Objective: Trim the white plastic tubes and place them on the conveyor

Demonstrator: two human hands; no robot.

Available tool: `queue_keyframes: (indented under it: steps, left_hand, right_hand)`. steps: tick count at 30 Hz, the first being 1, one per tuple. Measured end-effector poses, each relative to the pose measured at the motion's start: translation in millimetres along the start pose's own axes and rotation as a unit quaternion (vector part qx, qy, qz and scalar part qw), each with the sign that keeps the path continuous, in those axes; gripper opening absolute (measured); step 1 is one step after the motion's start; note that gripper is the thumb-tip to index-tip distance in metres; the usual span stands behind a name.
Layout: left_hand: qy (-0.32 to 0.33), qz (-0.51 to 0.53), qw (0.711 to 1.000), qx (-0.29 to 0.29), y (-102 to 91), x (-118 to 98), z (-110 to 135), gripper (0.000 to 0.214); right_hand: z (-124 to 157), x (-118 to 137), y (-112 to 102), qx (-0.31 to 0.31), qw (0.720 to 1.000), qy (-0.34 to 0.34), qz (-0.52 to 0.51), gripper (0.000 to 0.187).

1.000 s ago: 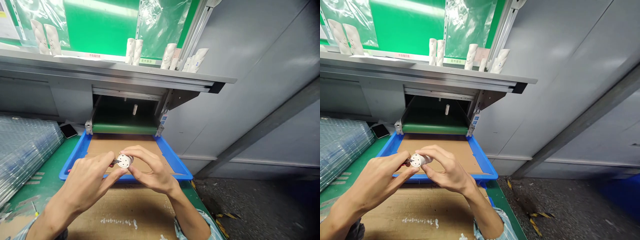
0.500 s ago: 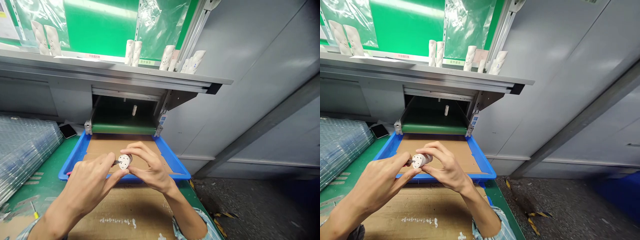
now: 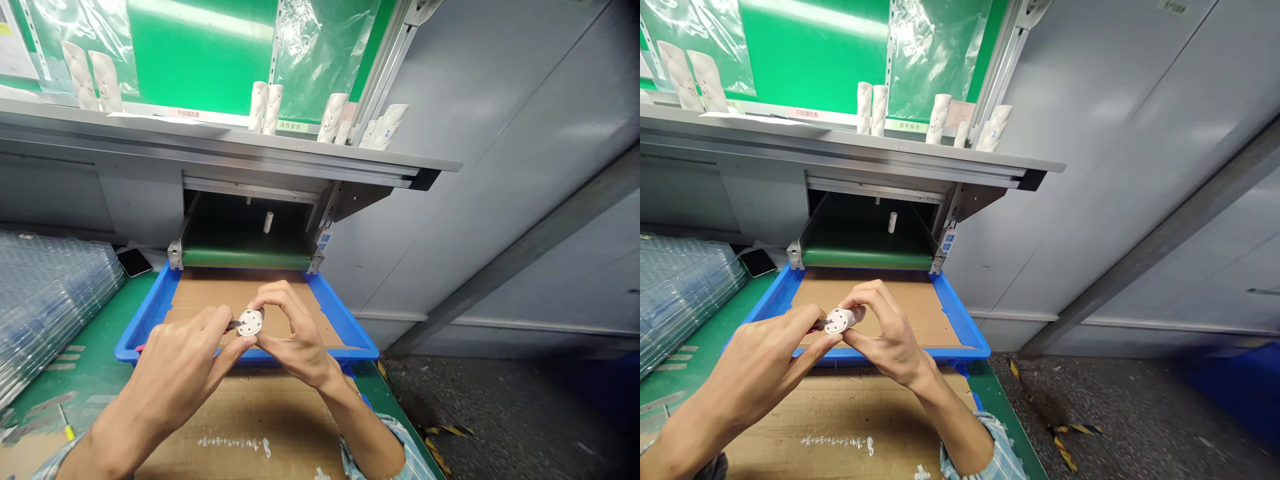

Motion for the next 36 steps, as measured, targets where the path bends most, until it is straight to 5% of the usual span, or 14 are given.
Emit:
queue_keyframes:
  steps: [36]
  left_hand:
    - [0.024, -0.050, 0.997, -0.046, -0.8, -10, 2, 0.049]
  right_hand:
    - [9, 11, 10, -0.090, 0.984, -0.076, 0.131, 0.026]
Point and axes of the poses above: each hand's wrist, its own z-axis away from the middle knuckle, its own y-axis out of the palm, x = y × z, the point moved 3 cm from there along -z, towards the middle knuckle, and after that the axes turned 3 degrees about -y, right-handed, at the moved point
